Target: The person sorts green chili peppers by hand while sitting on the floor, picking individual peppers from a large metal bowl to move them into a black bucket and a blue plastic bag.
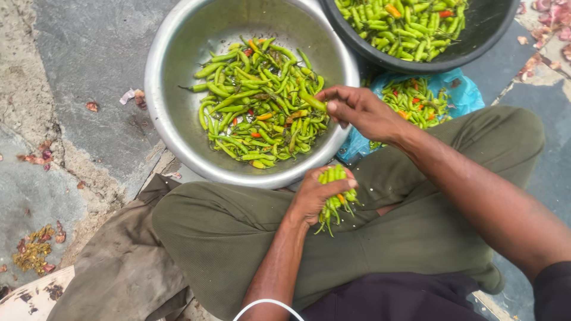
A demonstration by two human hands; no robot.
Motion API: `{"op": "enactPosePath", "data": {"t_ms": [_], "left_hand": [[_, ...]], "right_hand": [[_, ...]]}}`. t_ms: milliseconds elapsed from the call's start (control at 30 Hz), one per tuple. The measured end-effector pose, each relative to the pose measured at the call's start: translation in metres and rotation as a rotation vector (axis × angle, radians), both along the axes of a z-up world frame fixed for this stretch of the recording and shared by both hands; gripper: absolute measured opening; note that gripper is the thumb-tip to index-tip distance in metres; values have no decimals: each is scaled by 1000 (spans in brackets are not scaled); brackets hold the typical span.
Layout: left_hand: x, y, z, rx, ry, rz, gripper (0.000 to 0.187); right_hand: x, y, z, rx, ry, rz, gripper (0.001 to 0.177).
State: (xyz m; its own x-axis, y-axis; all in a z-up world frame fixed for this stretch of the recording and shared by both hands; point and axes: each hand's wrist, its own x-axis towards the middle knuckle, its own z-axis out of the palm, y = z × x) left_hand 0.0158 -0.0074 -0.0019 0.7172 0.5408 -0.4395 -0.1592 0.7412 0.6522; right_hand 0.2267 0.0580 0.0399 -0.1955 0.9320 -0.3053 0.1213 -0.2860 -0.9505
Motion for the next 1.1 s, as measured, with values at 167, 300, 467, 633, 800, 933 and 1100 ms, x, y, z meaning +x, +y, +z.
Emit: {"op": "enactPosePath", "data": {"t_ms": [167, 300, 467, 633, 800, 933, 1100], "left_hand": [[-15, 6, 5, -262, -79, 199, 23], [-23, 2, 9, -256, -414, -191, 30], [-18, -4, 8, -130, -301, -342, 40], [-24, -7, 11, -53, -179, -292, 27], [-19, -2, 5, -30, -111, -285, 23], [-14, -3, -1, 21, -71, -224, 23], [-17, -1, 4, -10, -87, -83, 29]], "right_hand": [[19, -87, 21, -288, 553, 63, 26], [21, -118, 20, -450, 384, 183, 20], [2, -118, 24, -326, 460, 137, 15], [1, -111, 39, -202, 86, 195, 16], [-2, -123, 45, 451, -393, 256, 24], [-4, -132, 48, 737, -913, 153, 18], [12, -130, 68, -280, -81, -37, 27]]}}
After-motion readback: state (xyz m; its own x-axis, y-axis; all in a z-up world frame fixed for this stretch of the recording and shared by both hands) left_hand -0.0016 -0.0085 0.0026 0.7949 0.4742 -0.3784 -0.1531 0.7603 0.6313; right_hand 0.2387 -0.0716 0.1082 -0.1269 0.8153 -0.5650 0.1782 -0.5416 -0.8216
